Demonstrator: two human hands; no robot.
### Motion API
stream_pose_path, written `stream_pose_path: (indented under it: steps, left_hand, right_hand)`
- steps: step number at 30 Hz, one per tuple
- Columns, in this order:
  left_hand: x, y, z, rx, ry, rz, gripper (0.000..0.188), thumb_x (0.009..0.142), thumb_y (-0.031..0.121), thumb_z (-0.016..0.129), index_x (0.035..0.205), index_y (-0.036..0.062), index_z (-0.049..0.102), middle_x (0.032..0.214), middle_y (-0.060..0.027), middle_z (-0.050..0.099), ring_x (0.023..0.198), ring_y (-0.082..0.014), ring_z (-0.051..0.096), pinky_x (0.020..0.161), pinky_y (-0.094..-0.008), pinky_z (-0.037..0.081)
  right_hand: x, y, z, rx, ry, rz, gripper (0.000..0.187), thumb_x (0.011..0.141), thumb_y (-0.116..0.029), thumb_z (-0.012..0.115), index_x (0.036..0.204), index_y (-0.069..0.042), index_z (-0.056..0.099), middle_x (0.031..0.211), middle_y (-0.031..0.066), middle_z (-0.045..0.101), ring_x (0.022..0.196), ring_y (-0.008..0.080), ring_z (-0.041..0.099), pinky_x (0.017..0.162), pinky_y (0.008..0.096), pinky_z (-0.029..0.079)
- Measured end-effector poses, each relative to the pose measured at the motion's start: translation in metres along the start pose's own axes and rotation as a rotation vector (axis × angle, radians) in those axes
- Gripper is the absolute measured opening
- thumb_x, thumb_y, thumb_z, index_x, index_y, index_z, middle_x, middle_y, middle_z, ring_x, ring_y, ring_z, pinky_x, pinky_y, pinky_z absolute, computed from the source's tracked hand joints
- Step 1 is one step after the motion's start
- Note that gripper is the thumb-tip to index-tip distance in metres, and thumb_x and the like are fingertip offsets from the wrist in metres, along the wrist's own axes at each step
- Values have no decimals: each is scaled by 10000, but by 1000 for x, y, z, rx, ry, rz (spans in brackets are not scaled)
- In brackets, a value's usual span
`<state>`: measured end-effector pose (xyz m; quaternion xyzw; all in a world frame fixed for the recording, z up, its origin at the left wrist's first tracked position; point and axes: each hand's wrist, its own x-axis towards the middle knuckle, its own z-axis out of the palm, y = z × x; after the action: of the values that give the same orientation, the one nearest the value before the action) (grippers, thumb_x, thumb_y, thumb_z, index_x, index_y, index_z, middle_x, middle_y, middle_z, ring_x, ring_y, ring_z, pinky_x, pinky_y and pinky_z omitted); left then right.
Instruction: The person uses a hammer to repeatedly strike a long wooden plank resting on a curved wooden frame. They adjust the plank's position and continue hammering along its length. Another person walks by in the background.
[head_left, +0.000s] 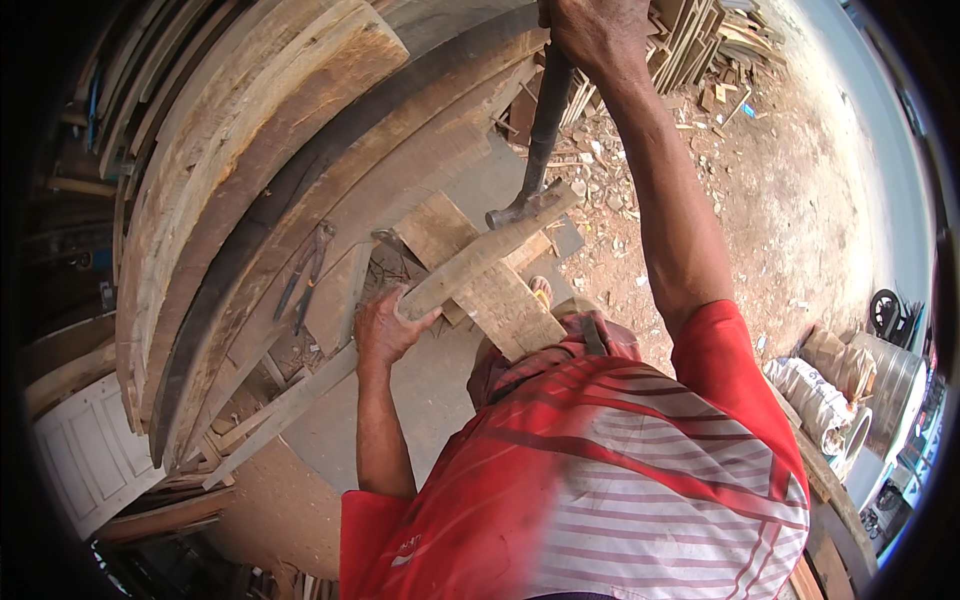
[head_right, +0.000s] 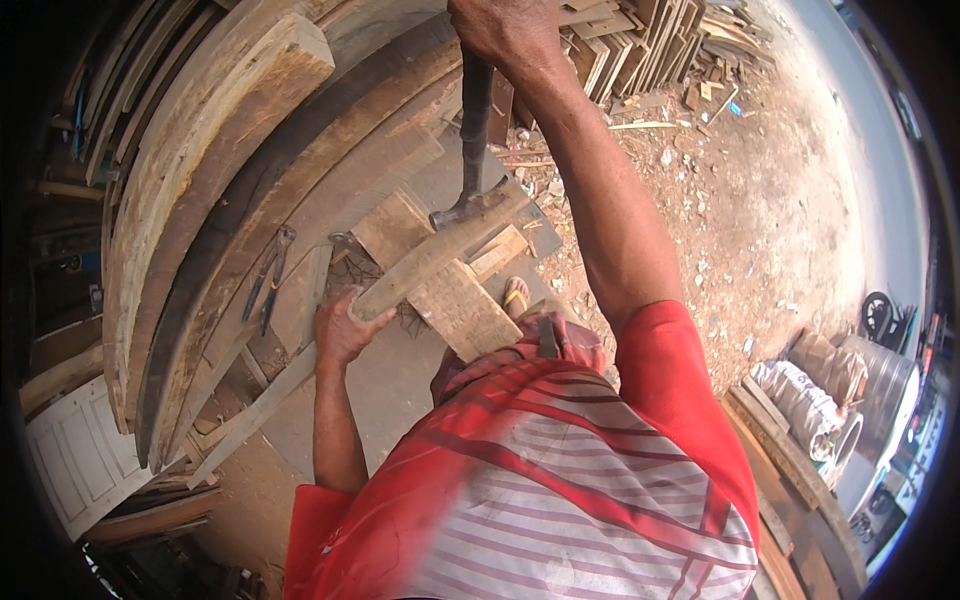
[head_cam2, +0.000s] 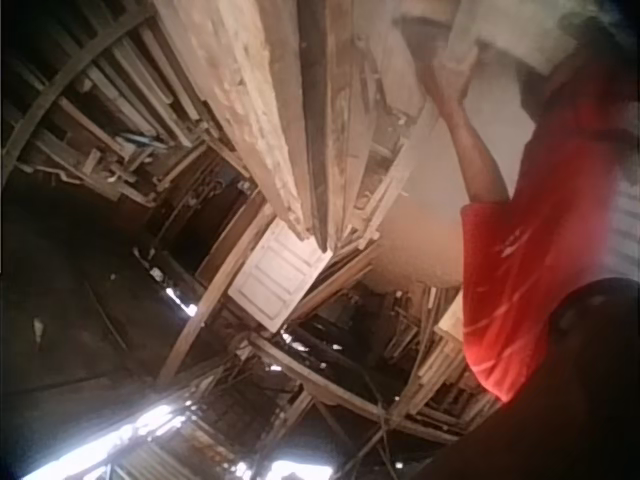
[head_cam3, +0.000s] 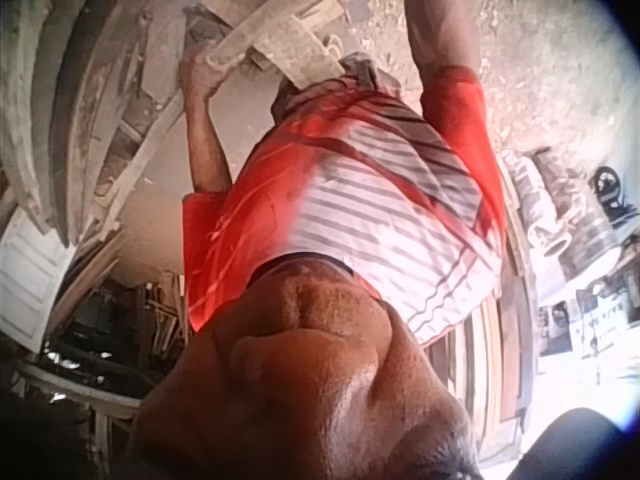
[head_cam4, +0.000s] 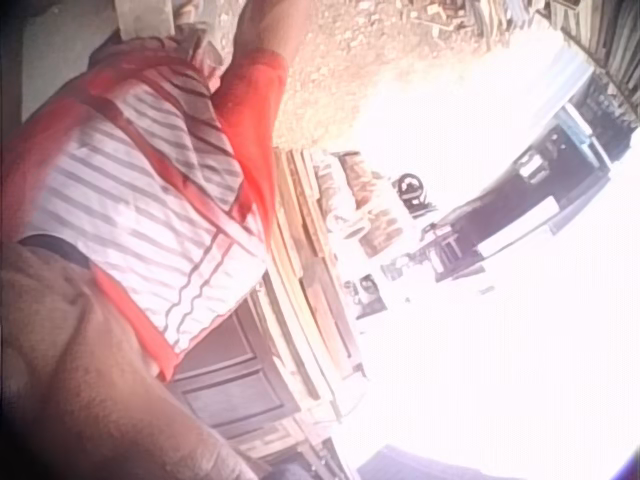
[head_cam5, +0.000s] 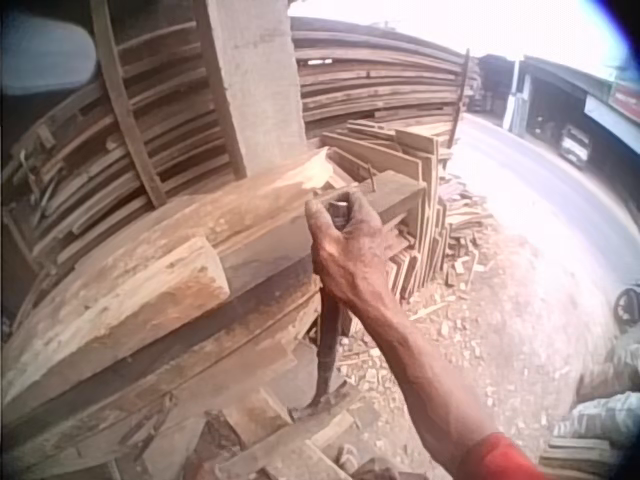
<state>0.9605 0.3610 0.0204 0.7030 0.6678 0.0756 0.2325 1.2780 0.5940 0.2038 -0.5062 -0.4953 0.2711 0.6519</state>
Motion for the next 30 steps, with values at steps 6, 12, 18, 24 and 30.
stream_pose_path:
  steps: [6, 12, 18, 24, 30]
  left_hand:
    - [-4, -6, 13, 174, 55, 56, 601, 738, 515, 878, 1080, 57, 691, 910, -192, 750, 822, -382, 732, 727, -494, 564]
    - [-6, -7, 14, 173, 47, 59, 591, 742, 529, 873, 1058, 70, 677, 885, -175, 748, 814, -381, 730, 710, -497, 559]
    - [-8, -11, 19, 190, 64, 56, 589, 743, 533, 872, 1049, 72, 671, 868, -165, 747, 799, -380, 726, 701, -500, 551]
    - [-7, -7, 14, 211, 77, 64, 587, 742, 538, 870, 1047, 78, 670, 858, -164, 746, 798, -373, 727, 698, -495, 555]
    - [-7, -11, 19, 168, 122, 58, 590, 724, 538, 879, 1034, 80, 675, 864, -153, 751, 805, -368, 730, 678, -491, 557]
  right_hand:
    - [29, 41, 14, -276, 8, -165, 386, 977, -308, 635, 1104, 56, 618, 854, 226, 674, 795, 356, 669, 741, 456, 527]
    - [38, 72, 55, -405, -68, -132, 477, 967, -344, 630, 1148, 97, 625, 1071, 375, 661, 1069, 533, 633, 900, 564, 501]
    - [35, 73, 66, -404, -208, -130, 477, 975, -350, 617, 1145, 96, 620, 1074, 389, 649, 1076, 543, 623, 919, 566, 500]
    - [16, 63, 78, -263, -233, -241, 474, 989, -367, 605, 1135, 84, 619, 1060, 382, 650, 1067, 524, 628, 908, 551, 494]
    - [9, 35, 53, -231, -244, -164, 477, 1008, -400, 598, 1094, 69, 624, 901, 313, 664, 905, 446, 666, 792, 499, 503]
